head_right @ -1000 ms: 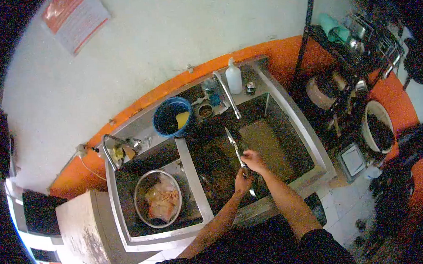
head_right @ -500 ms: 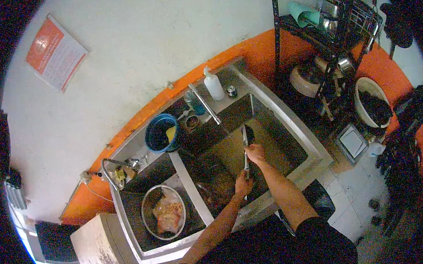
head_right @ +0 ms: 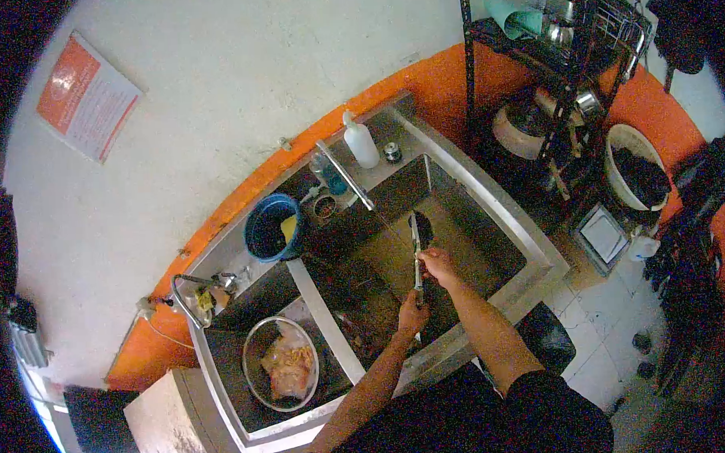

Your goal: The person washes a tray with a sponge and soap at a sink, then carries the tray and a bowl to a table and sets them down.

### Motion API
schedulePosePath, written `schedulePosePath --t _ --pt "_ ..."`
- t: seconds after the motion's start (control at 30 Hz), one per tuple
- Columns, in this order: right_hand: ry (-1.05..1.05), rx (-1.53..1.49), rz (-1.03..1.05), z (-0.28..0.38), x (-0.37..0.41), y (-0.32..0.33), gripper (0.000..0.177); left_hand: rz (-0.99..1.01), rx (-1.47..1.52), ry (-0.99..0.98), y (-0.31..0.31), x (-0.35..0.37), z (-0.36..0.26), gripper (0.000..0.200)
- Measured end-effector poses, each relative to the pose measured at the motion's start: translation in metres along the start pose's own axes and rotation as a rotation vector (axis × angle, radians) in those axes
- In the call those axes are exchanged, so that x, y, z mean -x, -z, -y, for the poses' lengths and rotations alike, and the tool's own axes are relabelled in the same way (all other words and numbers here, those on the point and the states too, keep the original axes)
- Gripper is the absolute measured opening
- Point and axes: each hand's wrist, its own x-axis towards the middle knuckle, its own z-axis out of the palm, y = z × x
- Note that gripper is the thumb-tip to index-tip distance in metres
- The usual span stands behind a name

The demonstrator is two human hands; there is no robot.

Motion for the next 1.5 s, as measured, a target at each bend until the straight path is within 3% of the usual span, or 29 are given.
schedulePosePath --t 0.13,0.2,0.23,0.33,0.4,0.53,0.6,0.63,0.7,0.73,0.77,0.83,0.87,0.9,0.93,1.0,1.1,1.17,1.23,1.3,1.37,1.43,1.47,1.5 --pt "0.138 0.040 -0.065 0.009 0.000 -0.009 0.022 -0.036 -0.011 -0.059 -0.003 -0.001 0.007 0.039" --pt "-0.137 0.126 -0.153 0.018 0.000 -0.008 0.025 -0.023 -0.020 -0.068 -0.002 -0.001 0.006 0.039" --pt "-0.139 0.123 -0.157 0.003 -0.014 -0.006 0.025 0.020 -0.019 -0.005 0.002 -0.002 0.002 0.039" --pt "-0.011 0.042 -0.111 -0.051 -0.052 -0.002 0.016 0.071 -0.033 0.084 0.013 0.001 -0.013 0.039" --pt "0.417 -0.284 -0.165 -0.060 -0.044 -0.004 0.014 0.082 -0.051 0.117 0.015 0.000 -0.011 0.039" --pt "0.305 -0.019 -0.237 -0.062 -0.033 0.000 0.016 0.000 -0.026 0.011 0.011 -0.003 0.009 0.038" --pt "0.093 0.430 -0.074 -0.050 -0.032 -0.002 0.021 -0.056 -0.039 -0.002 0.018 -0.002 0.009 0.038" --pt "0.096 0.428 -0.071 -0.045 -0.028 -0.006 0.021 -0.092 -0.003 0.048 0.024 -0.002 0.005 0.036" --pt "0.319 0.371 0.008 -0.039 -0.010 -0.014 0.030 -0.123 0.031 0.107 0.039 -0.004 0.006 0.034" --pt "0.146 0.370 0.147 -0.028 -0.006 -0.010 0.046 -0.173 0.114 0.068 0.045 -0.007 0.016 0.030" --pt "0.141 0.368 0.150 -0.025 0.004 -0.008 0.046 -0.223 0.198 0.027 0.050 -0.010 0.025 0.028" --pt "-0.023 0.595 -0.062 -0.018 0.021 0.002 0.073 -0.229 0.324 0.058 0.052 -0.020 0.058 0.025" --pt "-0.098 0.645 0.043 -0.005 0.028 0.017 0.092 -0.224 0.379 0.076 0.058 -0.025 0.070 0.023" --pt "-0.096 0.648 0.043 -0.020 0.019 0.026 0.092 -0.217 0.436 0.097 0.065 -0.026 0.077 0.021" --pt "-0.126 0.696 -0.022 -0.052 0.000 0.036 0.092 -0.260 0.591 -0.027 0.075 -0.020 0.067 0.019" --pt "-0.156 0.749 -0.089 -0.058 0.002 0.045 0.092 -0.211 0.633 0.041 0.088 -0.017 0.066 0.020" --pt "-0.257 0.647 0.004 -0.016 0.024 0.063 0.087 -0.139 0.706 0.107 0.098 -0.020 0.069 0.024" --pt "-0.083 0.395 0.307 -0.026 0.005 0.096 0.083 -0.149 0.737 0.069 0.098 -0.023 0.067 0.026" --pt "-0.048 0.417 0.281 0.006 0.019 0.103 0.075 -0.162 0.652 0.095 0.093 -0.033 0.076 0.026" --pt "-0.110 0.538 0.021 0.036 0.046 0.100 0.068 -0.109 0.540 0.056 0.077 -0.042 0.093 0.028" --pt "-0.086 0.523 -0.027 0.056 0.065 0.097 0.059 -0.080 0.491 0.031 0.064 -0.043 0.088 0.030" --pt "0.009 0.251 0.198 0.050 0.065 0.105 0.052 -0.266 -0.148 0.100 0.052 -0.030 0.056 0.038" --pt "0.005 0.255 0.192 0.048 0.073 0.104 0.052 -0.331 -0.355 0.024 0.058 -0.020 0.027 0.056" --pt "0.142 0.285 0.174 0.049 0.083 0.100 0.050 -0.328 -0.348 0.022 0.055 -0.020 0.019 0.056"
